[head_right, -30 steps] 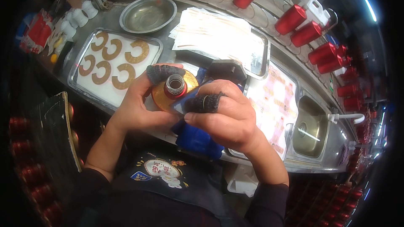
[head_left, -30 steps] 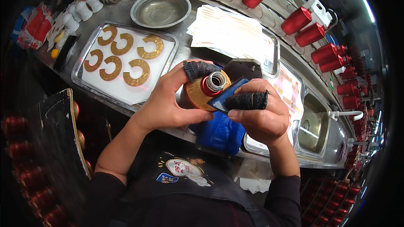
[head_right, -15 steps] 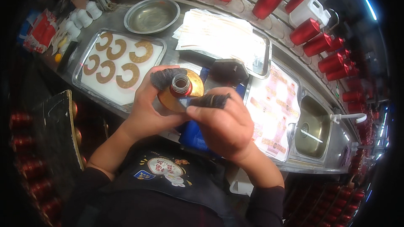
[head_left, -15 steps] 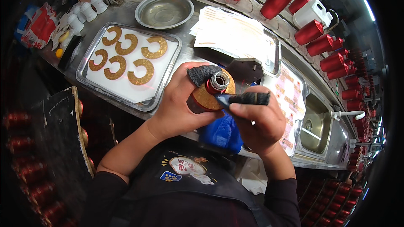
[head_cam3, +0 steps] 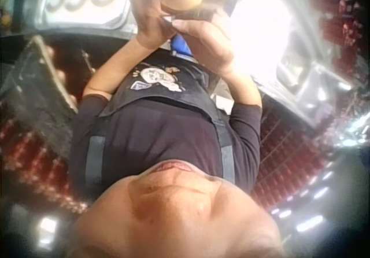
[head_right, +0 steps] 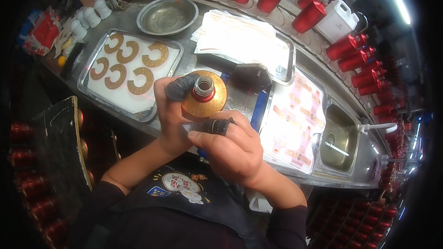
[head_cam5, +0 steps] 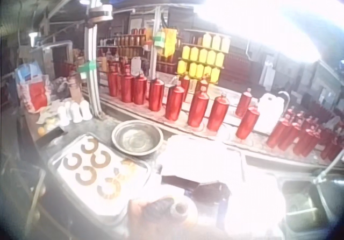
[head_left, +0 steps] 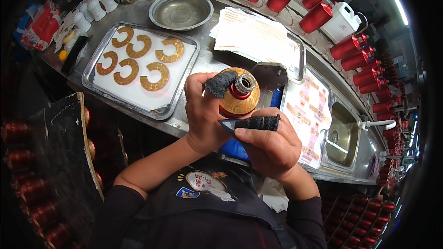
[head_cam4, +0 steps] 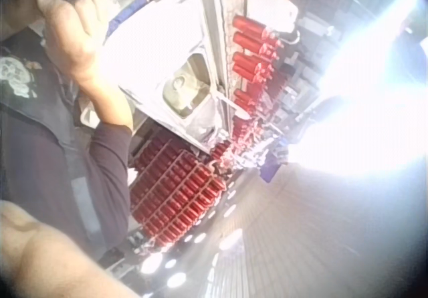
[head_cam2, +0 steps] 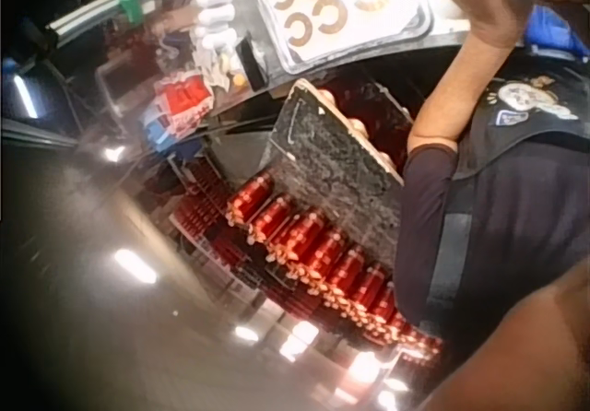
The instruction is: The person repeatedly picks red cylindrical containers from a tray, places them in a blue holder, and applies a gold circular seal to the neck of each container. They smooth the seal with fingers and a small tool, then return the container to the tray. The process is repeated for multiple containers.
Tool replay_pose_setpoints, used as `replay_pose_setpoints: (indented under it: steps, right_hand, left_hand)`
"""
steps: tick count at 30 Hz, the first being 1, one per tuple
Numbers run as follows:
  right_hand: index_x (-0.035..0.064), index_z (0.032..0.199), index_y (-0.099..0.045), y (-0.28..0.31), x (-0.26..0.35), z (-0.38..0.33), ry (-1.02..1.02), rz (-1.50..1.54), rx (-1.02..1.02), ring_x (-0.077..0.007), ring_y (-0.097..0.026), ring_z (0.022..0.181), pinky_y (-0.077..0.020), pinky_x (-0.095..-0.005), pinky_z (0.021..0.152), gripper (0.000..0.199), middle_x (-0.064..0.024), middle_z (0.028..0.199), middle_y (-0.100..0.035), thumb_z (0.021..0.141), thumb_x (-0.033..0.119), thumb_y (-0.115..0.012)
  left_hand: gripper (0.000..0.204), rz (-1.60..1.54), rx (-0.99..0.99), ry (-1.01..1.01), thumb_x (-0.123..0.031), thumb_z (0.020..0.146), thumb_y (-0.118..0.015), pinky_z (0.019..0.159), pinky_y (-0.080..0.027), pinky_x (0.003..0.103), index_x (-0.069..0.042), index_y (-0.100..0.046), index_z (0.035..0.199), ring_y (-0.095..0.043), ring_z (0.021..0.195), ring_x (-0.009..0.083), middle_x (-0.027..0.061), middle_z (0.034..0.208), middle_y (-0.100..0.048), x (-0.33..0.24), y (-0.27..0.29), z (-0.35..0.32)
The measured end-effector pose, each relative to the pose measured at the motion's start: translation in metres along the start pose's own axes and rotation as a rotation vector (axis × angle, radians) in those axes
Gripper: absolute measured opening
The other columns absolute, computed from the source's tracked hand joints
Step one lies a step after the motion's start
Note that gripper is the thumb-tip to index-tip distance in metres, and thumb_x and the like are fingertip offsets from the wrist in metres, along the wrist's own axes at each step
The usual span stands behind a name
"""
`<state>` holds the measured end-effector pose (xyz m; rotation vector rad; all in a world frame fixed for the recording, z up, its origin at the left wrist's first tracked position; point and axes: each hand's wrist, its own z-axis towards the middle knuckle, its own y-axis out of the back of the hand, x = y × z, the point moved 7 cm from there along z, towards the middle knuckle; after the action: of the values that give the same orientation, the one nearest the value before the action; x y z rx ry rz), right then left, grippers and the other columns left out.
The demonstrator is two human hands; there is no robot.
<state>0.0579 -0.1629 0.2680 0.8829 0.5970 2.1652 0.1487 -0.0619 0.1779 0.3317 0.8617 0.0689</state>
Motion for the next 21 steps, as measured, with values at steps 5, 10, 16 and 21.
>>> replay_pose_setpoints:
  steps: [5, 10, 16, 21]
  right_hand:
    - [0.0061, 0.093, -0.071, 0.014, -0.014, 0.003, -0.119, -0.128, -0.094, -0.0261, -0.068, 0.079, -0.0544, -0.0331, 0.069, 0.031, -0.0134, 0.086, -0.069, 0.069, -0.005, -0.086]
    - [0.0025, 0.093, -0.072, 0.006, -0.013, 0.004, -0.085, -0.014, -0.054, -0.0292, -0.066, 0.079, -0.0532, -0.0352, 0.069, 0.031, -0.0111, 0.082, -0.066, 0.066, -0.01, -0.079]
    - [0.0063, 0.091, -0.07, 0.004, -0.012, 0.0, -0.157, -0.062, -0.07, -0.0262, -0.068, 0.081, -0.0538, -0.0336, 0.07, 0.033, -0.0119, 0.085, -0.069, 0.066, -0.005, -0.088]
    - [0.0048, 0.092, -0.071, 0.0, -0.008, -0.003, -0.146, -0.046, -0.093, -0.0277, -0.068, 0.081, -0.0539, -0.0353, 0.072, 0.032, -0.0113, 0.084, -0.068, 0.067, -0.006, -0.086]
  left_hand:
    - [0.092, -0.421, 0.353, 0.083, -0.023, 0.061, -0.093, 0.111, -0.04, 0.044, -0.007, -0.05, 0.141, -0.046, 0.132, 0.0391, 0.0176, 0.14, -0.044, 0.015, 0.007, 0.028]
    - [0.082, -0.357, 0.529, 0.062, -0.019, 0.061, -0.091, 0.101, -0.047, 0.042, -0.01, -0.055, 0.134, -0.057, 0.119, 0.0361, 0.0148, 0.127, -0.055, 0.011, -0.001, 0.028]
    - [0.08, -0.356, 0.383, 0.003, -0.021, 0.061, -0.091, 0.095, -0.05, 0.042, -0.01, -0.056, 0.132, -0.059, 0.112, 0.0348, 0.0133, 0.121, -0.055, 0.008, 0.003, 0.021]
    - [0.081, -0.181, 0.242, -0.121, -0.017, 0.06, -0.092, 0.101, -0.049, 0.041, -0.008, -0.056, 0.133, -0.059, 0.118, 0.0341, 0.0139, 0.128, -0.054, -0.002, 0.01, 0.016]
